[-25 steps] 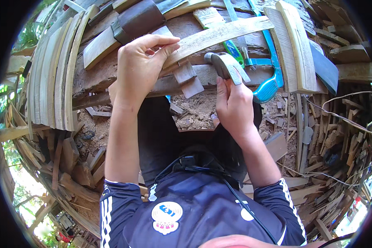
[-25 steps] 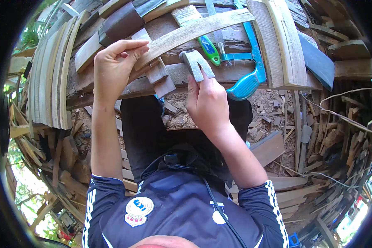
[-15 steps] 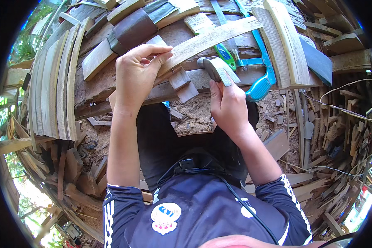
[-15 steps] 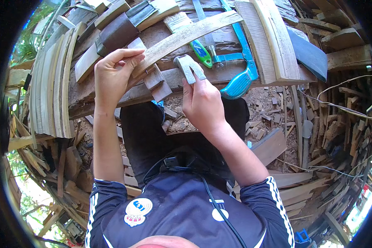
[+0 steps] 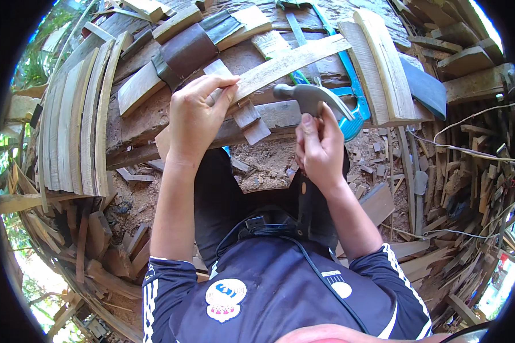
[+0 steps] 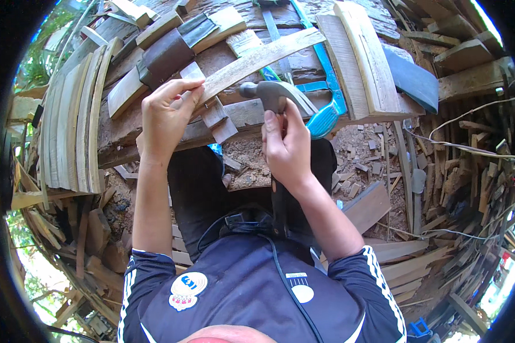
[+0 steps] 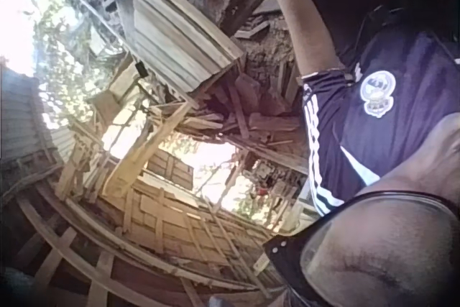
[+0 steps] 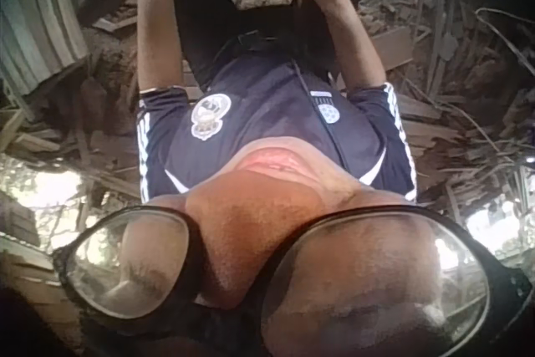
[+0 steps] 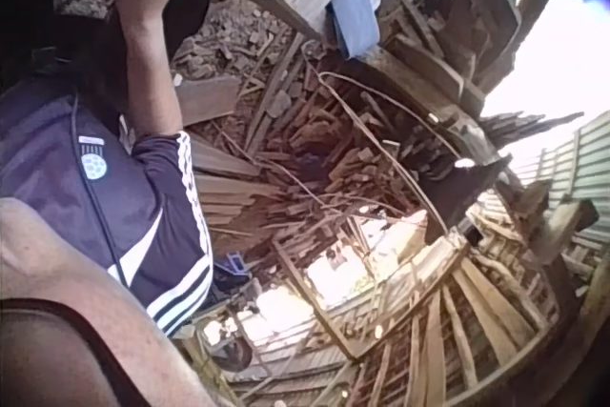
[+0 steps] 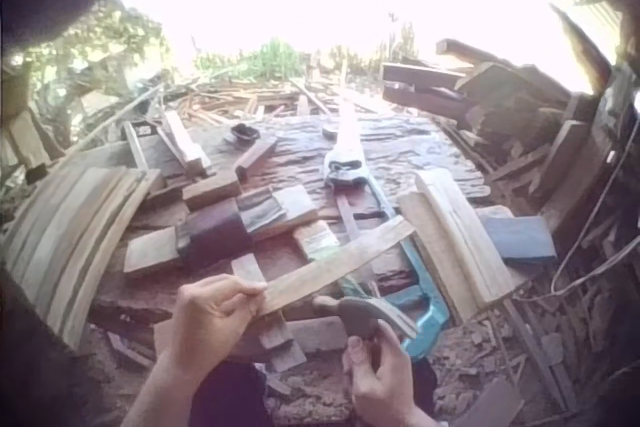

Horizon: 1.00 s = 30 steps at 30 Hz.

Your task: Joining wooden slats using a hammer and nails to build a frame.

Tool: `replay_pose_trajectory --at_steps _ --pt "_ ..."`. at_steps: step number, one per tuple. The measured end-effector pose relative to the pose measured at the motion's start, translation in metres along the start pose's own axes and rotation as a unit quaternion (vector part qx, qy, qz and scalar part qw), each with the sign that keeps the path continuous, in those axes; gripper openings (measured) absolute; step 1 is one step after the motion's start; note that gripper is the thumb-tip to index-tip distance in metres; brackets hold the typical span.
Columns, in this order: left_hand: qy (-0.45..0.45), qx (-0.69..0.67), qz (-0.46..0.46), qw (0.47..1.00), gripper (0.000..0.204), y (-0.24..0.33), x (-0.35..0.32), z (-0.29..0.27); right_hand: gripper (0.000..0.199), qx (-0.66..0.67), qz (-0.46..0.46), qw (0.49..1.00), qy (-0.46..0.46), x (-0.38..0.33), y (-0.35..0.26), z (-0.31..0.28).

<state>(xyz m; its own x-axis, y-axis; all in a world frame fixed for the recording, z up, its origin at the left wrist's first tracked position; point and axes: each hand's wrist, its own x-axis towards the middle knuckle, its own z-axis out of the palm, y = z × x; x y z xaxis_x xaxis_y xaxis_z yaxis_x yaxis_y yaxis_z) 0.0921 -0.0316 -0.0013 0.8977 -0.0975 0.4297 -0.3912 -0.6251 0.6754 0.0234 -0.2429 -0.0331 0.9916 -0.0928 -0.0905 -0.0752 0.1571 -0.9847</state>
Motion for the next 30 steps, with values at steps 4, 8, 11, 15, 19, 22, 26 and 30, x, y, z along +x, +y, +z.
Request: replay_pose_trajectory --at_steps 4,8,11,15,19,22,26,30 --pt "0.002 0.047 0.018 0.999 0.033 0.002 0.000 0.004 0.021 -0.046 -0.031 0.998 -0.027 -0.011 -0.036 -0.006" --pt "0.022 0.030 -0.016 0.999 0.064 0.001 -0.001 0.002 0.026 -0.203 -0.144 0.965 -0.081 0.006 -0.069 0.011" --pt "0.020 0.011 -0.032 0.999 0.061 0.001 -0.001 0.001 0.022 -0.288 -0.174 0.931 -0.141 0.019 -0.094 0.023" --pt "0.017 -0.009 -0.017 1.000 0.063 0.001 0.000 0.003 0.053 -0.419 -0.231 0.859 -0.181 0.044 -0.094 0.031" --pt "0.018 -0.012 -0.023 0.999 0.063 -0.002 -0.005 0.005 0.045 -0.450 -0.204 0.849 -0.186 0.046 -0.103 0.038" --pt "0.044 -0.021 -0.009 0.999 0.062 -0.009 -0.006 0.009 0.044 -0.422 -0.212 0.867 -0.159 0.038 -0.115 0.047" --pt "0.053 -0.009 -0.008 0.999 0.063 -0.010 -0.003 0.010 0.044 -0.438 -0.256 0.848 -0.155 0.046 -0.100 0.046" --pt "0.043 -0.019 -0.029 0.998 0.065 -0.010 -0.005 0.007 0.046 -0.433 -0.216 0.860 -0.161 0.033 -0.128 0.048"
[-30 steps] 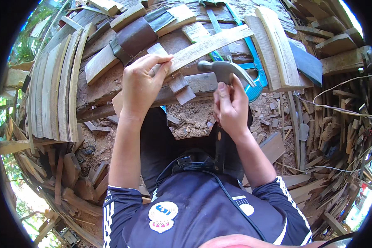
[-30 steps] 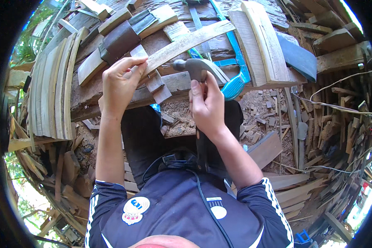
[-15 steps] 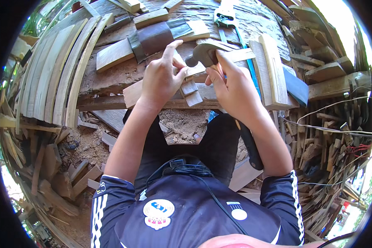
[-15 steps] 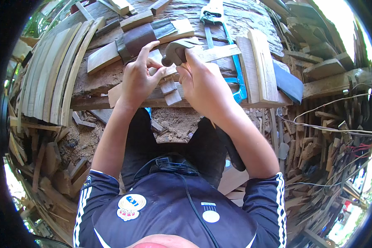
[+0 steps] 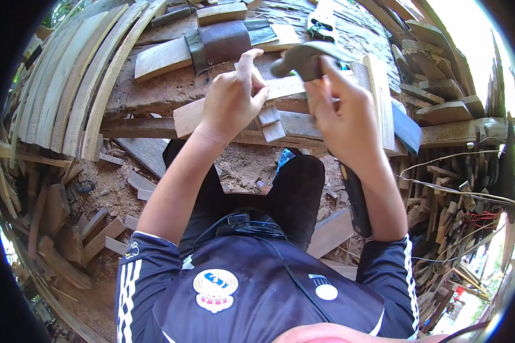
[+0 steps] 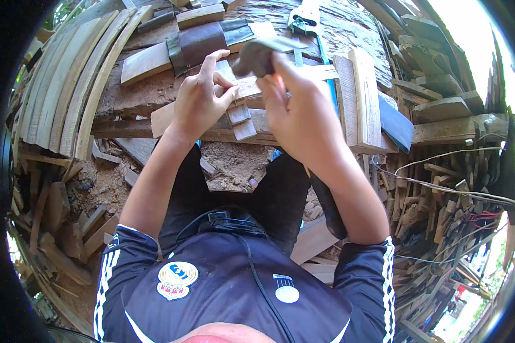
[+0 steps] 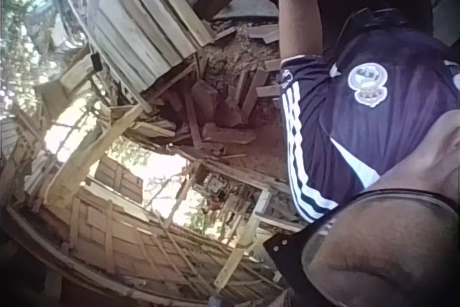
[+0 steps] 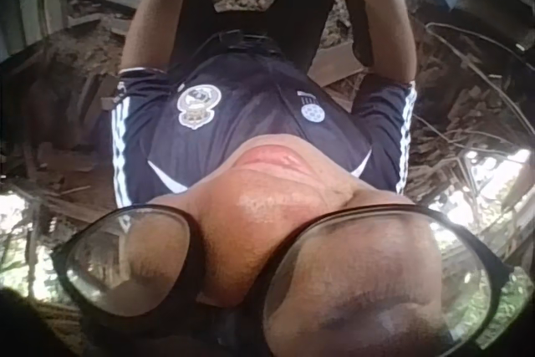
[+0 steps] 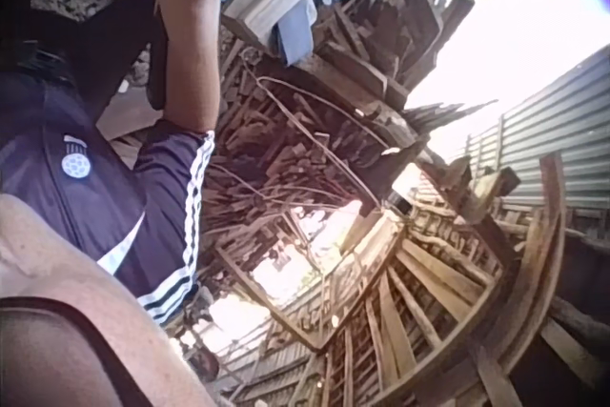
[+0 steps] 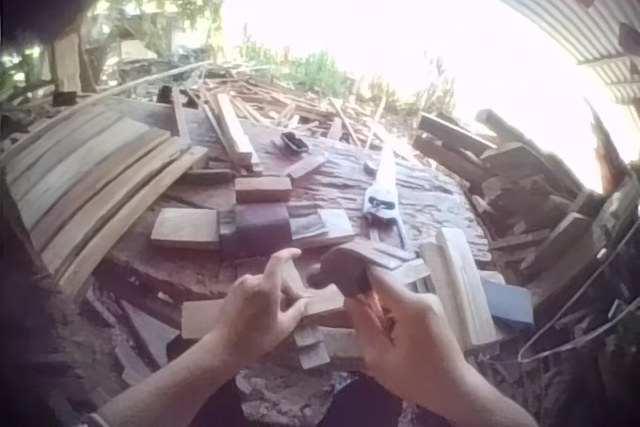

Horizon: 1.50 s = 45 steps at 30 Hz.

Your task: Joining wooden slats using a hammer and nails to build a frame.

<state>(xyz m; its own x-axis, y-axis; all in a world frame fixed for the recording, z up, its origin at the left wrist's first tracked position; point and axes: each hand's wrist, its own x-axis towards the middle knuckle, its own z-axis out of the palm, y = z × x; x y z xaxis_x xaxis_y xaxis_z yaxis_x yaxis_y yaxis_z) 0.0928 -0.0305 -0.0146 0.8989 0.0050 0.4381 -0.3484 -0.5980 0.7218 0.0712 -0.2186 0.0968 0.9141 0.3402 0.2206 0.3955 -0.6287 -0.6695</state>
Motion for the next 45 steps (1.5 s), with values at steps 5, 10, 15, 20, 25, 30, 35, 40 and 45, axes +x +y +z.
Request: replay_pose_trajectory --at_steps 5,10,15,20,25,30,35,40,45 --pt "-0.009 -0.021 0.002 1.000 0.061 0.001 0.001 0.003 0.047 -0.044 -0.001 0.999 0.010 -0.004 0.022 0.016" --pt "-0.016 0.004 -0.009 1.000 0.059 -0.002 -0.001 -0.004 0.029 0.042 0.052 0.997 0.034 -0.017 0.020 0.013" --pt "-0.039 -0.001 0.010 0.999 0.059 -0.001 0.000 -0.006 0.023 0.054 0.075 0.993 0.069 -0.049 0.043 0.013" --pt "-0.049 0.007 0.029 0.998 0.065 0.012 -0.011 -0.022 0.037 0.087 0.161 0.982 0.040 -0.077 0.060 0.021" --pt "-0.063 0.191 0.067 0.977 0.070 0.010 -0.033 -0.066 0.043 0.092 0.159 0.982 0.041 -0.084 0.064 0.022" --pt "-0.144 0.275 0.023 0.950 0.075 -0.002 -0.053 -0.091 0.027 0.082 0.128 0.987 0.043 -0.090 0.065 0.025" --pt "-0.173 0.267 -0.015 0.948 0.079 -0.018 -0.053 -0.095 0.027 0.025 0.150 0.988 0.024 -0.090 0.061 0.028" --pt "-0.183 0.225 -0.042 0.956 0.076 -0.018 -0.040 -0.093 0.030 -0.012 0.107 0.994 0.023 -0.084 0.057 0.024" --pt "-0.157 0.145 -0.065 0.975 0.072 -0.032 -0.042 -0.096 0.039 0.000 0.132 0.989 0.066 -0.064 0.043 0.023"
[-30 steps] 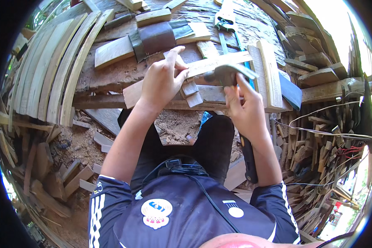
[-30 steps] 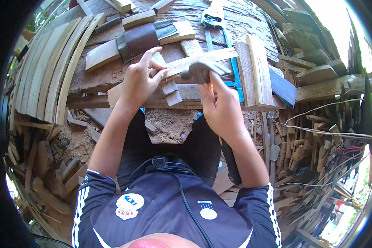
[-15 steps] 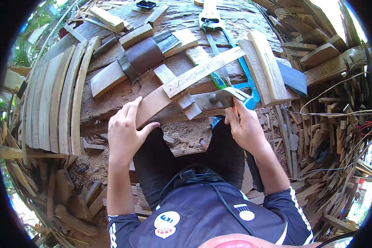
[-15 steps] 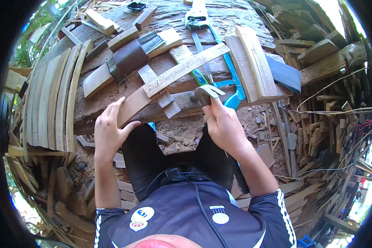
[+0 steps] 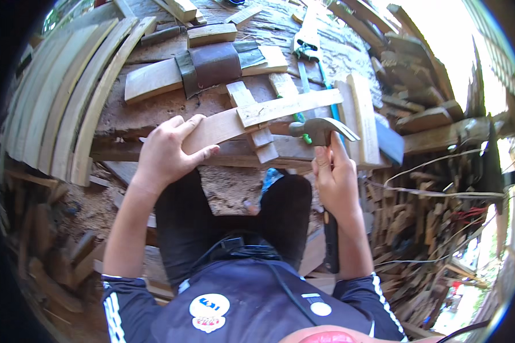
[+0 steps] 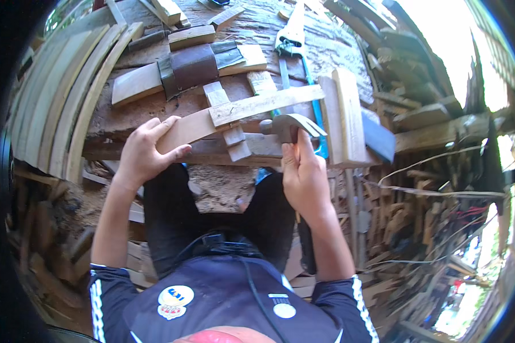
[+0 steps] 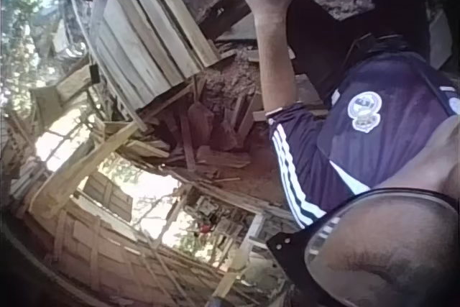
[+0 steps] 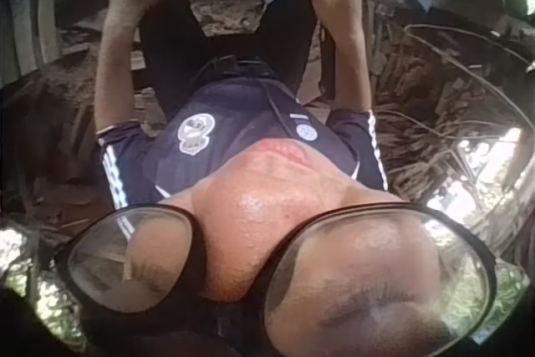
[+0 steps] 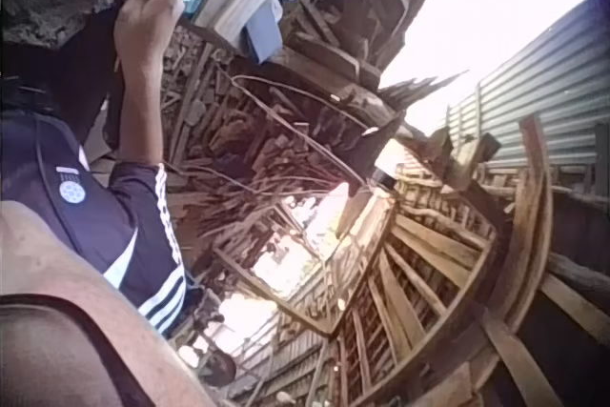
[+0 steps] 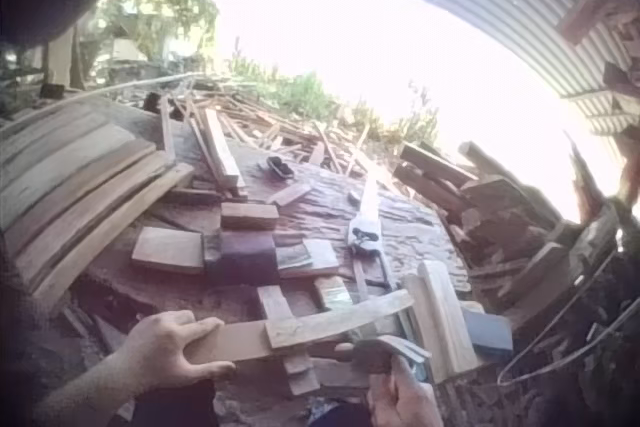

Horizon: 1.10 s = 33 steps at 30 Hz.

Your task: Joining wooden slats using a hammer and nails to build a frame.

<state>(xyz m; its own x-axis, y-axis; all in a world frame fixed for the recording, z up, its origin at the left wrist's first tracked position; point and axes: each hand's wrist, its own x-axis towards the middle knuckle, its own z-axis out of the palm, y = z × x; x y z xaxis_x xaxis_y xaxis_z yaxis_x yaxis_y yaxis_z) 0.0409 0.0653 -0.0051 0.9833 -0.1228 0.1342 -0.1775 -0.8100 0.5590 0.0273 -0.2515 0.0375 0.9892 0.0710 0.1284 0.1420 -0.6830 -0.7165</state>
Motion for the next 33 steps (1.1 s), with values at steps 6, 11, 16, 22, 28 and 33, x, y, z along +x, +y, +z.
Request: replay_pose_trajectory --at_steps 6,11,16,22,28,33 --pt "0.009 -0.016 0.018 1.000 0.071 -0.015 0.004 0.002 0.029 0.045 0.046 0.997 -0.032 0.017 -0.028 0.006" --pt "0.003 -0.034 0.016 0.999 0.070 -0.016 0.000 0.004 0.025 0.033 0.024 0.999 -0.032 0.027 -0.045 0.015" --pt "-0.013 -0.038 0.016 0.999 0.070 -0.017 0.003 0.006 0.049 0.027 -0.007 0.997 -0.068 0.036 -0.033 0.025" --pt "-0.001 -0.046 0.019 0.999 0.069 -0.019 0.002 0.008 0.037 0.028 0.016 0.999 -0.033 0.034 -0.062 0.012" --pt "-0.002 -0.034 0.026 0.999 0.071 -0.015 0.006 0.003 0.034 -0.017 -0.081 0.996 -0.029 0.041 -0.036 0.029" --pt "0.006 -0.043 0.031 0.999 0.071 -0.020 0.003 0.009 0.037 0.072 -0.011 0.997 0.023 0.034 -0.066 0.001"
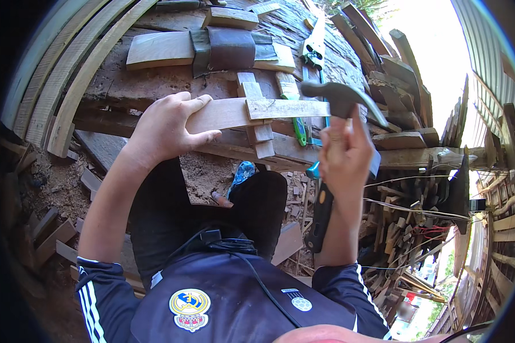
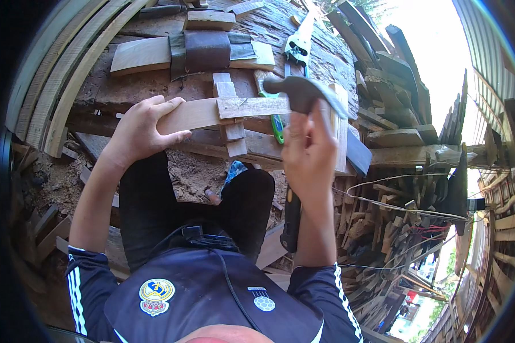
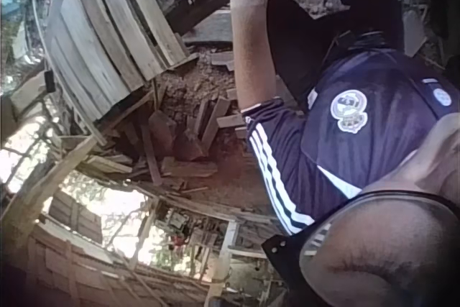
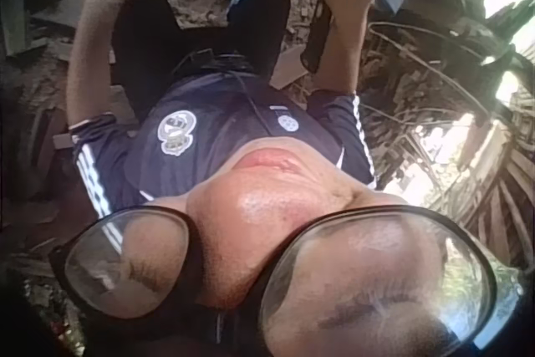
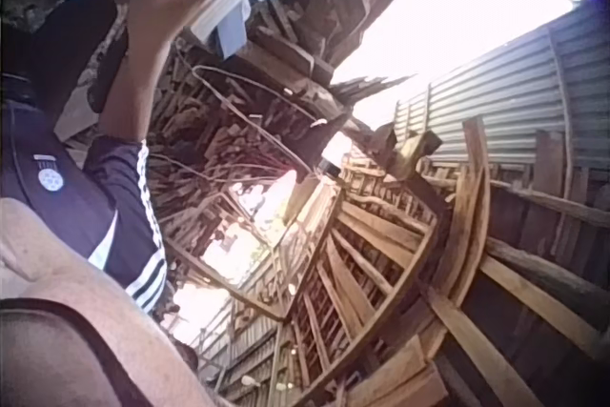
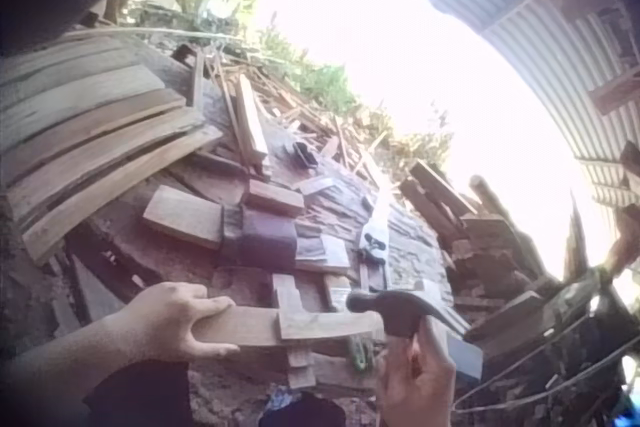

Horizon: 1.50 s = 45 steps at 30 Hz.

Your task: Joining wooden slats using a hammer and nails to build a frame.

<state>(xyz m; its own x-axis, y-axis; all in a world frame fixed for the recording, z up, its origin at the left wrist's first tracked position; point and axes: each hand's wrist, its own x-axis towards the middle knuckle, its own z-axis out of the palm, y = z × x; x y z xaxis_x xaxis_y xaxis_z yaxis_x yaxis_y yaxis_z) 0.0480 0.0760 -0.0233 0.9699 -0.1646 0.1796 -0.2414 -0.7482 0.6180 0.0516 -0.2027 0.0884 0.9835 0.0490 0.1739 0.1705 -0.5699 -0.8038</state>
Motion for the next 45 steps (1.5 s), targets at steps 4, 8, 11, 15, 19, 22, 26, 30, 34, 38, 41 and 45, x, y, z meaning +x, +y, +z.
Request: replay_pose_trajectory --at_steps 4,8,11,15,19,22,26,30,34,38,41,45 --pt "-0.005 0.007 -0.002 1.000 0.071 0.005 0.001 -0.005 0.056 -0.041 -0.038 0.998 0.003 -0.001 0.026 0.003" --pt "-0.026 0.015 -0.016 0.999 0.070 0.003 -0.002 -0.010 0.031 -0.039 0.011 0.998 -0.041 -0.008 0.035 0.015" --pt "-0.033 0.084 -0.002 0.996 0.070 0.009 -0.001 -0.019 0.030 0.030 0.031 0.999 -0.013 -0.015 0.043 0.011" --pt "0.045 0.087 0.064 0.993 0.059 0.019 0.013 -0.023 0.032 0.056 0.094 0.994 -0.017 -0.031 0.060 0.007" --pt "0.009 0.027 0.092 0.995 0.040 0.033 0.043 -0.024 0.056 0.099 0.126 0.986 -0.041 -0.053 0.088 0.004" --pt "-0.026 0.019 0.108 0.994 0.026 0.035 0.078 -0.013 0.049 0.068 0.118 0.990 -0.026 -0.059 0.099 0.004" --pt "-0.054 0.060 0.118 0.990 0.018 0.042 0.130 0.009 0.041 0.100 0.123 0.987 -0.017 -0.058 0.105 0.004" --pt "-0.112 0.197 0.083 0.970 0.016 0.042 0.183 0.030 0.036 0.035 0.099 0.994 0.017 -0.056 0.103 0.000" --pt "-0.131 0.231 0.112 0.958 0.015 0.045 0.202 0.043 0.041 0.052 0.097 0.994 0.028 -0.061 0.117 -0.002" --pt "-0.122 0.292 0.176 0.932 0.015 0.040 0.210 0.053 0.043 0.073 0.110 0.991 0.020 -0.067 0.117 -0.007" --pt "-0.110 0.318 0.173 0.926 0.015 0.045 0.211 0.050 0.043 0.090 0.077 0.993 0.029 -0.069 0.122 -0.005" --pt "-0.095 0.387 0.161 0.903 0.015 0.046 0.214 0.047 0.043 0.081 0.074 0.993 0.034 -0.067 0.121 -0.007"
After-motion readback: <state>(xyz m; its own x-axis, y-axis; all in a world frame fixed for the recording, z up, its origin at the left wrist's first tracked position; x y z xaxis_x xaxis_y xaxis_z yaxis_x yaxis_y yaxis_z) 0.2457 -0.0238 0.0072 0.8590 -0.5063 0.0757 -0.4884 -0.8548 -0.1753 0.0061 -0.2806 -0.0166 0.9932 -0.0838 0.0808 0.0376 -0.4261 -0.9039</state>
